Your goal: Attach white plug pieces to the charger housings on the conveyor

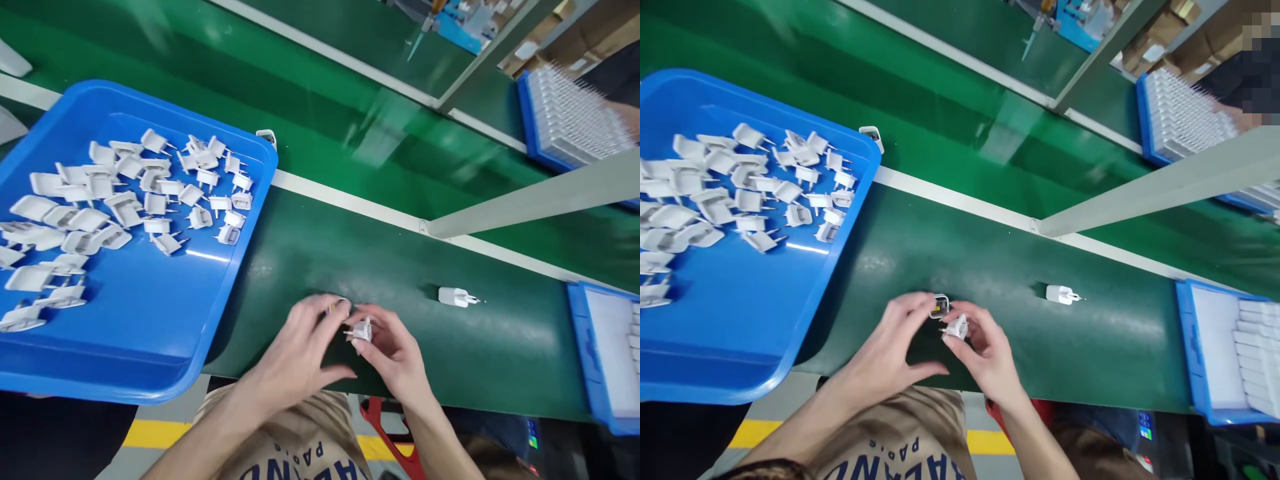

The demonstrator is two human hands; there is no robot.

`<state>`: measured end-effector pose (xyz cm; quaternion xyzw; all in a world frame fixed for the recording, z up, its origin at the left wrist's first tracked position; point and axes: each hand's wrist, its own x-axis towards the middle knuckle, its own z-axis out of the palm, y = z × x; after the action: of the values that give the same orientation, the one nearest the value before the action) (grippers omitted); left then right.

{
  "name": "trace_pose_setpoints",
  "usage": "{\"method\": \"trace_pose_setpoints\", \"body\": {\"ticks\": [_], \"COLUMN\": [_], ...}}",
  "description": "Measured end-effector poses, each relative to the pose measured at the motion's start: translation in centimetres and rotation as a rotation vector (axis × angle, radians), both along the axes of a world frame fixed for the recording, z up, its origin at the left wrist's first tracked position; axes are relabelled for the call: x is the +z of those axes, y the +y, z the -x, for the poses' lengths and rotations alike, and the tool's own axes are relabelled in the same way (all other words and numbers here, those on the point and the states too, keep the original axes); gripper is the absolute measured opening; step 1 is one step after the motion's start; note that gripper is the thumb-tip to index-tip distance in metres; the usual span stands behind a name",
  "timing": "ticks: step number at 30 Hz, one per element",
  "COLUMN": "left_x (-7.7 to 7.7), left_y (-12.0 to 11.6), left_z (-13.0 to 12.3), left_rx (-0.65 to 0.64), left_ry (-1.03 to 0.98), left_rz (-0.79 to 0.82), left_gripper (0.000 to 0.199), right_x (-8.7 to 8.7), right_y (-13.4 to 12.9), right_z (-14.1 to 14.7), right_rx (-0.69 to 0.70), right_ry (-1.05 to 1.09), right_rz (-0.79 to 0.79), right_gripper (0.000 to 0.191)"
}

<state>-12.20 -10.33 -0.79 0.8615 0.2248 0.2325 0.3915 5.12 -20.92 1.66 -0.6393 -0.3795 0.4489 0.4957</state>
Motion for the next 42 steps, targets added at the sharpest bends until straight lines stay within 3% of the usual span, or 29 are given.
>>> {"method": "trace_pose_setpoints", "body": {"ticks": [2,5,8,12,15,21,24,28,32,36,42], "left_x": [-0.2,-0.4,-0.7,-1.0,-1.4,-2.4,-2.2,-1.5,-1.5,-2.2,-2.7], "left_y": [1.3,2.8,3.0,2.2,1.4,-0.4,-0.9,-1.0,-0.7,-0.5,-0.5], "left_z": [-0.2,-0.7,-0.8,-0.8,-1.0,-1.2,-0.6,0.6,1.5,1.6,1.4], "left_rx": [-0.016,-0.158,-0.183,-0.107,-0.01,0.235,0.262,0.103,0.005,0.047,0.084], "left_ry": [0.08,0.109,0.086,0.088,0.078,0.149,0.217,0.264,0.257,0.174,0.114], "left_rz": [0.057,0.045,-0.02,-0.145,-0.282,-0.475,-0.466,-0.315,-0.159,-0.141,-0.108], "left_gripper": [0.088,0.054,0.039,0.028,0.017,0.018,0.028,0.039,0.025,0.021,0.021], "right_x": [-0.5,-0.7,-1.0,-1.4,-1.2,-0.7,-0.6,-0.6,-0.7,-0.1,2.2], "right_y": [-0.2,-0.5,-0.9,-1.6,-1.8,-1.5,-1.4,-1.0,-0.7,-0.5,0.8], "right_z": [-0.2,-0.6,-1.1,-1.3,-1.0,0.1,0.2,-0.1,-0.1,-0.2,-0.6], "right_rx": [-0.042,-0.065,-0.108,-0.145,-0.145,-0.16,-0.175,-0.091,-0.015,0.019,0.379], "right_ry": [0.091,0.109,0.038,-0.004,-0.007,-0.038,-0.164,-0.263,-0.376,-0.463,-0.767], "right_rz": [-0.04,-0.072,-0.049,-0.06,-0.087,-0.161,-0.177,-0.185,-0.165,-0.149,-0.17], "right_gripper": [0.037,0.027,0.028,0.04,0.038,0.039,0.034,0.019,0.025,0.042,0.041]}}
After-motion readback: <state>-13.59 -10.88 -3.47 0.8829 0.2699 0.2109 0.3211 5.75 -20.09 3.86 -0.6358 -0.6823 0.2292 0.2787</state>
